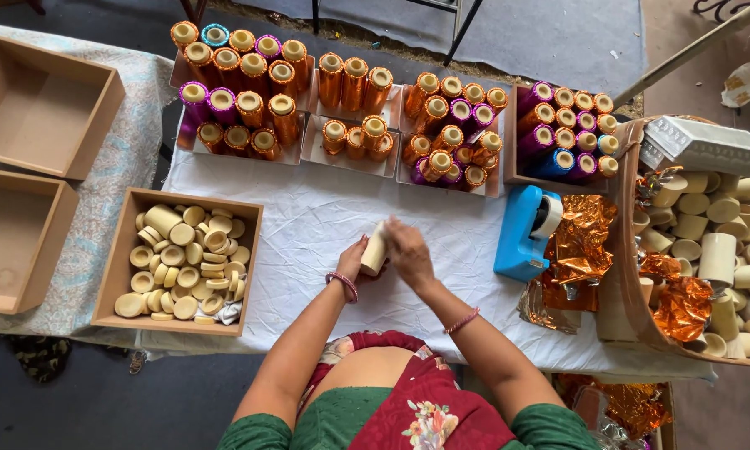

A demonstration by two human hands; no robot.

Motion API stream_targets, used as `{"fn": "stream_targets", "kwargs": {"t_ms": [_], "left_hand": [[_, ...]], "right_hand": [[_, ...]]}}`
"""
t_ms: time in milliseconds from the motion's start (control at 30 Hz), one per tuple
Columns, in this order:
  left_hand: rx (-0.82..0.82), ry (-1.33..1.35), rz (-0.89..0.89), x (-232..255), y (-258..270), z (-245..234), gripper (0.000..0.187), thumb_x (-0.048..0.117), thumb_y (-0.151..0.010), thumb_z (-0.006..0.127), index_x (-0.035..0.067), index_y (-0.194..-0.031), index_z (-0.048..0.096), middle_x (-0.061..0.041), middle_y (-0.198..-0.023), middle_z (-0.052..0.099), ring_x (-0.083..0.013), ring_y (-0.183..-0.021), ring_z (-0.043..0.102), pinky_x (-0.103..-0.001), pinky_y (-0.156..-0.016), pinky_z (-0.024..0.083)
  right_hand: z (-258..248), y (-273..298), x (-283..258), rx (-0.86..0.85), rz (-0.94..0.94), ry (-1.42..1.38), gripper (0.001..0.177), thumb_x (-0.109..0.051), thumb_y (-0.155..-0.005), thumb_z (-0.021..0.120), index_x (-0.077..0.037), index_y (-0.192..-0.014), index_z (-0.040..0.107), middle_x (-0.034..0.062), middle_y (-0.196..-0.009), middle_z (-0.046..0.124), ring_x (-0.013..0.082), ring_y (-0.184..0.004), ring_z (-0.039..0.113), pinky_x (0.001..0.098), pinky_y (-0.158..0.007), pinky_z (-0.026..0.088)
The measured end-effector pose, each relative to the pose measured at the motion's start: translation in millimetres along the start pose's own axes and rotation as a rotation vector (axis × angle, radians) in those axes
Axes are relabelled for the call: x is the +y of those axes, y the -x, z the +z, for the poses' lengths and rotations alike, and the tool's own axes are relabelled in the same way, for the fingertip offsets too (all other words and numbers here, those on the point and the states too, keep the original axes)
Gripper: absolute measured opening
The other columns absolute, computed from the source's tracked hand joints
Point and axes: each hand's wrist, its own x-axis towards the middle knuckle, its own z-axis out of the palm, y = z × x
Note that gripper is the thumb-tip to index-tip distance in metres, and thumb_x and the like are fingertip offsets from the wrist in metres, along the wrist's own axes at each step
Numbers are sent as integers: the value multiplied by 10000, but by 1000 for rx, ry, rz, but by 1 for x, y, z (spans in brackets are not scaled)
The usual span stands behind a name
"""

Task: Wrapping clay diyas and small cylinders with paper or cloth.

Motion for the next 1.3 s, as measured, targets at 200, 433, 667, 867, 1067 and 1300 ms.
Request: {"fn": "stream_targets", "kwargs": {"t_ms": [200,433,667,867,1067,1300], "left_hand": [[-29,7,37,-7,-12,-9,468,494,-979,608,124,-1264,631,-116,-989,713,-240,-780,718,-401,-607,617],[-4,-14,26,-10,-21,-14,521,534,-969,613,84,-1231,643,-109,-985,703,-225,-772,707,-389,-601,620],[54,-407,64,10,18,19,506,406,-891,750,66,-1237,603,-130,-982,709,-239,-774,713,-378,-640,612],[88,-301,-98,14,3,13,434,433,-920,550,106,-1199,616,-151,-929,742,-265,-732,729,-398,-628,611],[92,-185,-71,21,20,11,476,525,-943,564,122,-1177,661,-115,-918,731,-240,-719,711,-389,-603,597],[68,-131,-5,8,-11,-13,504,537,-940,645,92,-1173,687,-97,-895,734,-218,-687,715,-365,-539,586]], "right_hand": [[8,16,-1,-142,-120,-78,282,-92,-921,657,-78,-1199,701,120,-1182,739,288,-1116,679,420,-978,521],[2,24,-37,-49,-231,-27,326,-91,-945,657,-67,-1269,631,150,-1293,691,318,-1214,616,453,-1049,430],[17,16,51,246,442,-350,379,-69,-989,588,-80,-1368,593,127,-1310,629,283,-1190,640,382,-1020,520],[-1,37,13,103,163,-280,250,-110,-973,669,-125,-1221,646,104,-1267,670,270,-1169,649,372,-993,543],[-3,25,1,-2,-44,-75,305,-87,-904,719,-122,-1207,715,93,-1226,727,285,-1096,641,442,-960,534],[-2,26,-13,-113,-215,-143,427,-27,-830,715,-88,-1252,708,157,-1340,644,320,-1145,618,418,-988,541]]}}
